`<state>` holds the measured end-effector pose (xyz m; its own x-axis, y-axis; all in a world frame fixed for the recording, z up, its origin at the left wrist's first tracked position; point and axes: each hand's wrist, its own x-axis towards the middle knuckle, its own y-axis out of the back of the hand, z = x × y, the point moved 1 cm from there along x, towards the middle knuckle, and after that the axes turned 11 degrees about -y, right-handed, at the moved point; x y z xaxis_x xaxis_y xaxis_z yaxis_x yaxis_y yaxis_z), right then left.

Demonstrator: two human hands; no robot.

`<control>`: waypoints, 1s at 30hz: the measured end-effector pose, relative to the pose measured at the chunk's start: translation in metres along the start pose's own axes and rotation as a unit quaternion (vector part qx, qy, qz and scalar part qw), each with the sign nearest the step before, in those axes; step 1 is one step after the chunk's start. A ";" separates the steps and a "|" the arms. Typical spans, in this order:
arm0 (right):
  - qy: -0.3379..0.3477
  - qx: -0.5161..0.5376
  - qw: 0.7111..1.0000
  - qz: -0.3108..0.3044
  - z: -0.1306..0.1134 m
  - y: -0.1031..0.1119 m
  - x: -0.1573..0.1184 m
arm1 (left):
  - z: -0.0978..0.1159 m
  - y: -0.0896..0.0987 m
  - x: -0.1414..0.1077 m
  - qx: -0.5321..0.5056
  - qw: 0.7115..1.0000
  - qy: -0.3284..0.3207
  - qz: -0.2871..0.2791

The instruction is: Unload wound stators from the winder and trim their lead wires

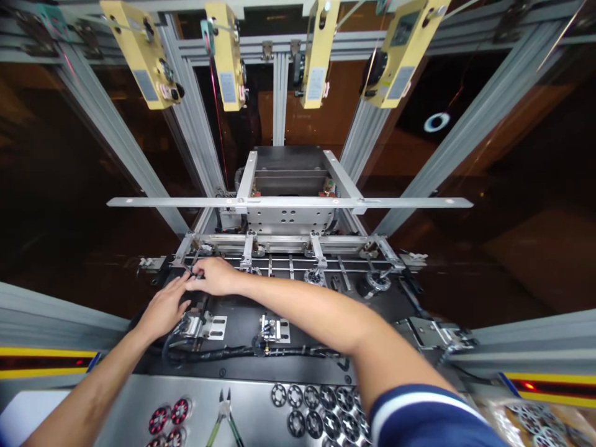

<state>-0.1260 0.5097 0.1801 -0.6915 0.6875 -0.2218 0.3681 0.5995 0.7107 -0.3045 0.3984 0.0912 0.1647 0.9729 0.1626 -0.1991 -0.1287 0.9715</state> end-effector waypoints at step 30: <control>-0.251 -0.037 0.965 0.068 0.113 0.021 0.016 | 0.143 -0.031 0.046 -0.094 0.988 -0.054 0.108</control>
<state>-0.0591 0.5802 0.1160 -0.2453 0.8812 -0.4042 0.3758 0.4707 0.7983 -0.1523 0.4193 0.0935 0.1994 0.8990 0.3899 -0.4152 -0.2829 0.8646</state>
